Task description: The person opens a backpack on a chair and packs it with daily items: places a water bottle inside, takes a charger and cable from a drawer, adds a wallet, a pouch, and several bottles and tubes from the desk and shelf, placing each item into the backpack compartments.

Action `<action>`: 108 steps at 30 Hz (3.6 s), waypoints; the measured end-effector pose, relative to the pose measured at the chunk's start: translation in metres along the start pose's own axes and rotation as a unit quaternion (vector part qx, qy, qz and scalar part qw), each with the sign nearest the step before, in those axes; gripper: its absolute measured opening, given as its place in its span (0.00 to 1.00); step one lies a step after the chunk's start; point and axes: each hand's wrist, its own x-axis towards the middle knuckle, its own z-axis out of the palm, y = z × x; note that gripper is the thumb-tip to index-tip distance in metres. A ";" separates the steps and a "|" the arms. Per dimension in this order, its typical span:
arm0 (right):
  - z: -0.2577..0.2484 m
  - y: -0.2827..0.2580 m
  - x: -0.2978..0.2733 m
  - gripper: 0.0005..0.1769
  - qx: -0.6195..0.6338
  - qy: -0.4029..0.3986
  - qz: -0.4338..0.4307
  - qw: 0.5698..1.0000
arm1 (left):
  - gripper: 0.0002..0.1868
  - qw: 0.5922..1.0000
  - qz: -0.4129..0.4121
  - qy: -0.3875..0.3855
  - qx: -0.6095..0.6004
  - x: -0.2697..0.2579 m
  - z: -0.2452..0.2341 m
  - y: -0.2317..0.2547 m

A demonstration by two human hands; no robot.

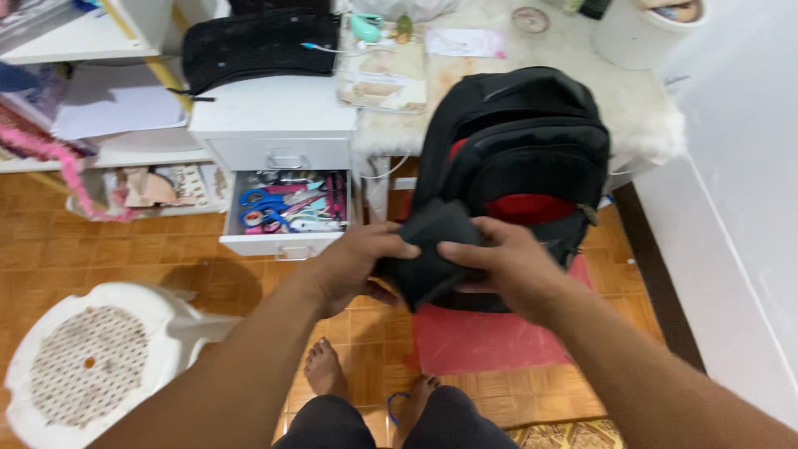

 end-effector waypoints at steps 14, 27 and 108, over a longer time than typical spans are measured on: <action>-0.154 -0.051 0.067 0.30 -0.494 0.051 -0.140 0.857 | 0.18 0.875 0.125 0.114 0.454 0.085 0.110 0.023; -0.116 -0.021 0.138 0.28 -0.653 -0.163 -0.024 0.740 | 0.07 0.886 0.192 0.176 0.384 0.096 0.111 0.004; 0.281 0.105 0.293 0.18 0.419 0.192 0.261 0.848 | 0.25 0.759 0.307 0.221 0.530 0.109 -0.330 0.012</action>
